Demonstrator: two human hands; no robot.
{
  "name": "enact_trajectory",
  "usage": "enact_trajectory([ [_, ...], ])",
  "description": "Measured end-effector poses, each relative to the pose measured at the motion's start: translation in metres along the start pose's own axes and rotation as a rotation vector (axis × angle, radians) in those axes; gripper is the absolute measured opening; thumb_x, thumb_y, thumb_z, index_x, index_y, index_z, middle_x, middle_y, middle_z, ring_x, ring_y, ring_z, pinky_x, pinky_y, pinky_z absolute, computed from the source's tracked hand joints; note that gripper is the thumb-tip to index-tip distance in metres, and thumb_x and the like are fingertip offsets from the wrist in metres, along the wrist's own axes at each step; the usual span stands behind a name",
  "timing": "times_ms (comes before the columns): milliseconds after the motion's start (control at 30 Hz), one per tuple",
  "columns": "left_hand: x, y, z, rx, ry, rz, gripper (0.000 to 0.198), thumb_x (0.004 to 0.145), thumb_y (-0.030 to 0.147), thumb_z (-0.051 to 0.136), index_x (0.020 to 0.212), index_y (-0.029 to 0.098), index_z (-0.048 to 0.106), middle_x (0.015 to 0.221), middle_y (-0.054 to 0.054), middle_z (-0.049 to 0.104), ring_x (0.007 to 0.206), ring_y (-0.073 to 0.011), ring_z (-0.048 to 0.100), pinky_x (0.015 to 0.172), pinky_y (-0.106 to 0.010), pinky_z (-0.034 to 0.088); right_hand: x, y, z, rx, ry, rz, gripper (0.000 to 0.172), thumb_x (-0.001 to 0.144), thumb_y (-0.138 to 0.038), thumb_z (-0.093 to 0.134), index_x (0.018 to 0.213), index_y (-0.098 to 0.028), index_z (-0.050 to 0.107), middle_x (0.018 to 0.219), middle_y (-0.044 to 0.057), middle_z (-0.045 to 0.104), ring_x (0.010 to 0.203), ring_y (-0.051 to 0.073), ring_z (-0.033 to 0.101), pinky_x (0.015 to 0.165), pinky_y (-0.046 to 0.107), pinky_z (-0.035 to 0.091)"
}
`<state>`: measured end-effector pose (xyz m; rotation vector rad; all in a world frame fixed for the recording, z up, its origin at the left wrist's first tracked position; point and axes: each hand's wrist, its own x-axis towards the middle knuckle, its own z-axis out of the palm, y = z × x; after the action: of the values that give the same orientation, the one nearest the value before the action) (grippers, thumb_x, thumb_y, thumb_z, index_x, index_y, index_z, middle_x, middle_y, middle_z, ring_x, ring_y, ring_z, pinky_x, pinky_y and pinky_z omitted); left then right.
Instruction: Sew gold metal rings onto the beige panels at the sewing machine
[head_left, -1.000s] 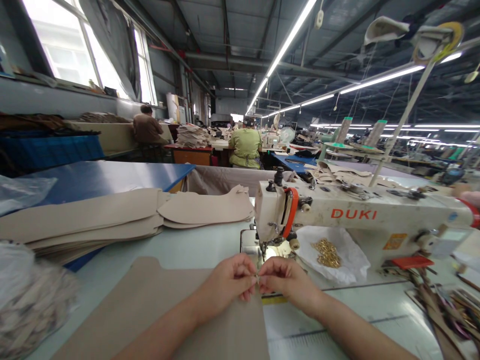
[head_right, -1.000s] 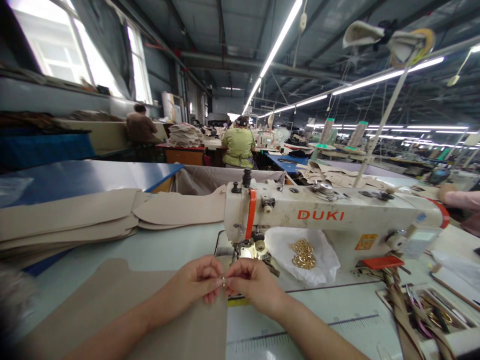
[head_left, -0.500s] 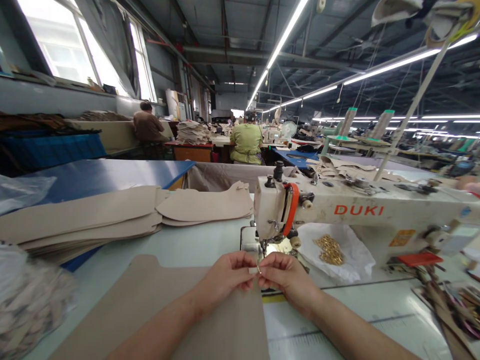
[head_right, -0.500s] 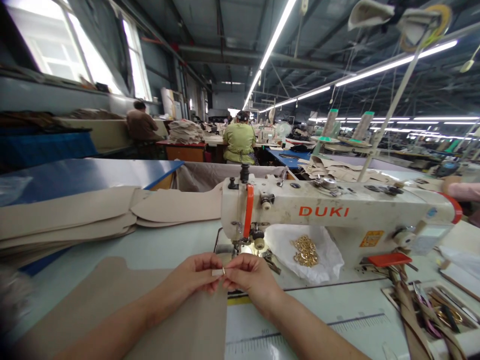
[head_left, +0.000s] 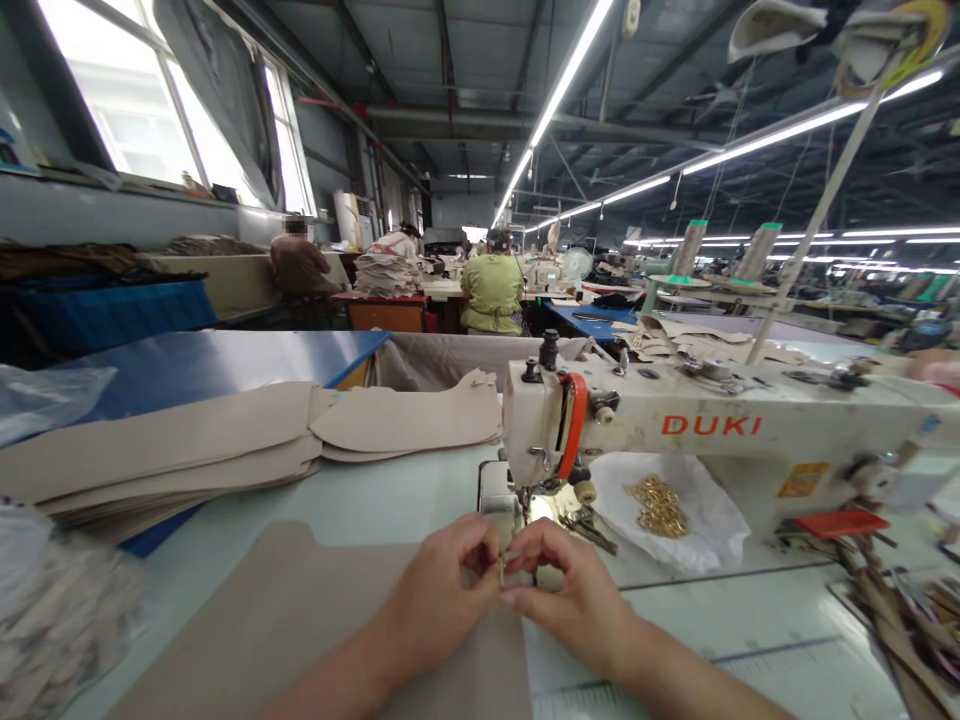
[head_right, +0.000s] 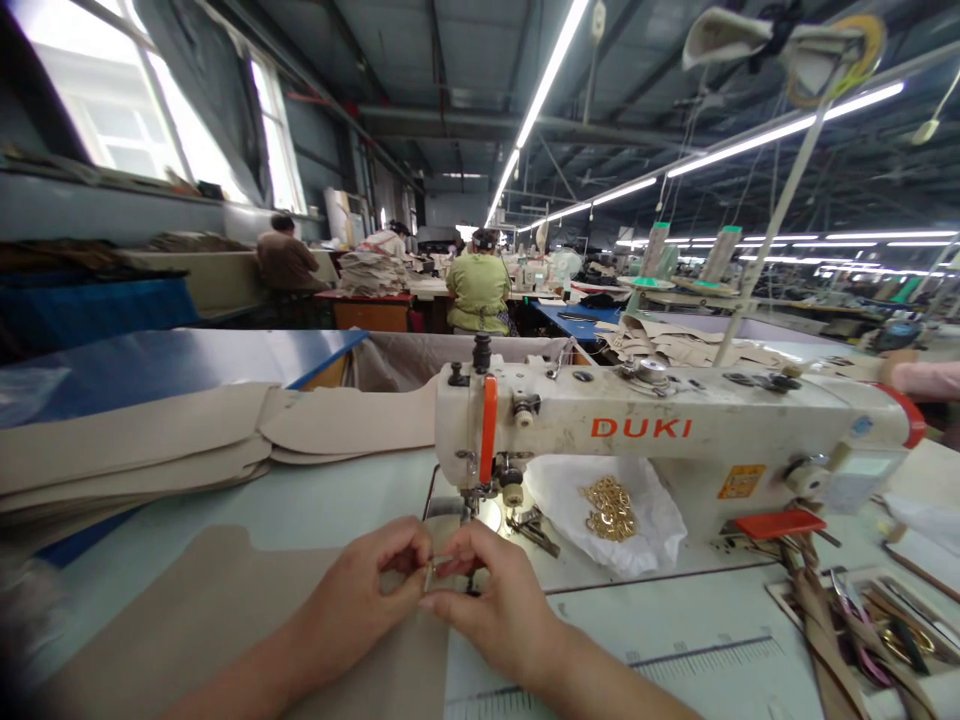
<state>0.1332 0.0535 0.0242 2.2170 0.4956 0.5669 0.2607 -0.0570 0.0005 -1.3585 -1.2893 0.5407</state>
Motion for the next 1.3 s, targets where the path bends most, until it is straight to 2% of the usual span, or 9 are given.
enact_trajectory([
  [100, -0.001, 0.002, -0.001, 0.0, 0.014, 0.002, 0.007, 0.064, 0.015, 0.047, 0.06, 0.02, 0.048, 0.062, 0.003, 0.05, 0.061, -0.0144, 0.048, 0.058, -0.023, 0.037, 0.0, 0.001, -0.002, -0.064, 0.001, -0.066, 0.014, 0.072, -0.017, 0.064, 0.085, -0.02, 0.06, 0.083, 0.002, 0.063, 0.077, 0.015, 0.057, 0.073, 0.025, 0.044],
  [233, -0.001, 0.0, 0.0, -0.045, 0.014, 0.002, 0.008, 0.063, 0.013, 0.046, 0.061, 0.02, 0.049, 0.063, 0.003, 0.052, 0.062, -0.0144, 0.051, 0.059, -0.022, 0.039, -0.001, 0.0, -0.004, -0.168, -0.014, -0.17, 0.023, 0.071, -0.015, 0.063, 0.093, -0.021, 0.06, 0.093, 0.004, 0.065, 0.086, 0.017, 0.059, 0.079, 0.026, 0.044],
  [400, 0.0, -0.003, 0.001, -0.041, 0.025, -0.014, 0.007, 0.062, 0.014, 0.046, 0.06, 0.021, 0.047, 0.061, 0.003, 0.051, 0.061, -0.0144, 0.05, 0.058, -0.023, 0.039, -0.001, -0.002, -0.003, -0.199, -0.011, -0.185, 0.026, 0.07, -0.015, 0.065, 0.095, -0.021, 0.059, 0.095, 0.004, 0.066, 0.087, 0.017, 0.061, 0.08, 0.026, 0.045],
  [533, 0.001, -0.001, 0.0, -0.056, 0.028, -0.038, 0.005, 0.061, 0.016, 0.047, 0.059, 0.021, 0.047, 0.059, 0.003, 0.05, 0.059, -0.0142, 0.048, 0.057, -0.023, 0.038, 0.0, -0.005, -0.002, -0.196, -0.004, -0.214, 0.017, 0.073, -0.013, 0.06, 0.088, -0.021, 0.061, 0.093, 0.005, 0.067, 0.087, 0.017, 0.061, 0.081, 0.026, 0.045],
  [633, 0.001, 0.001, 0.0, -0.075, 0.036, -0.059, 0.005, 0.061, 0.016, 0.047, 0.059, 0.02, 0.048, 0.059, 0.003, 0.049, 0.058, -0.0139, 0.048, 0.056, -0.023, 0.038, 0.001, -0.006, -0.003, -0.207, 0.034, -0.227, 0.012, 0.076, -0.013, 0.055, 0.079, -0.02, 0.063, 0.085, 0.005, 0.067, 0.082, 0.016, 0.062, 0.076, 0.025, 0.047],
  [800, 0.003, 0.0, 0.002, -0.219, 0.012, -0.089, 0.002, 0.063, 0.018, 0.05, 0.063, 0.019, 0.051, 0.063, 0.002, 0.054, 0.062, -0.0144, 0.052, 0.059, -0.023, 0.041, 0.003, -0.001, 0.0, -0.144, 0.147, -0.125, 0.011, 0.072, -0.013, 0.055, 0.068, -0.02, 0.063, 0.072, 0.002, 0.065, 0.069, 0.014, 0.059, 0.066, 0.024, 0.047],
  [1033, 0.01, -0.008, 0.001, -0.436, 0.008, -0.194, 0.01, 0.058, 0.024, 0.059, 0.059, 0.019, 0.051, 0.065, 0.001, 0.058, 0.062, -0.0145, 0.053, 0.06, -0.025, 0.042, 0.009, 0.011, 0.009, 0.162, 0.237, 0.13, 0.006, 0.066, -0.018, 0.059, 0.06, -0.017, 0.06, 0.059, -0.001, 0.059, 0.053, 0.01, 0.048, 0.051, 0.021, 0.039],
  [1133, 0.011, -0.01, 0.001, -0.487, -0.01, -0.234, 0.012, 0.056, 0.024, 0.062, 0.062, 0.019, 0.052, 0.063, 0.002, 0.057, 0.061, -0.0142, 0.053, 0.06, -0.026, 0.043, 0.009, 0.012, 0.01, 0.182, 0.251, 0.147, 0.006, 0.065, -0.018, 0.06, 0.059, -0.016, 0.06, 0.058, -0.001, 0.058, 0.053, 0.01, 0.047, 0.051, 0.021, 0.037],
  [1300, 0.01, -0.01, 0.005, -0.51, 0.009, -0.191, 0.016, 0.06, 0.024, 0.065, 0.067, 0.018, 0.053, 0.064, 0.002, 0.057, 0.062, -0.0128, 0.055, 0.062, -0.025, 0.044, 0.008, 0.01, 0.009, 0.156, 0.247, 0.122, 0.006, 0.064, -0.016, 0.059, 0.058, -0.017, 0.058, 0.059, -0.002, 0.057, 0.054, 0.01, 0.048, 0.053, 0.021, 0.039],
])
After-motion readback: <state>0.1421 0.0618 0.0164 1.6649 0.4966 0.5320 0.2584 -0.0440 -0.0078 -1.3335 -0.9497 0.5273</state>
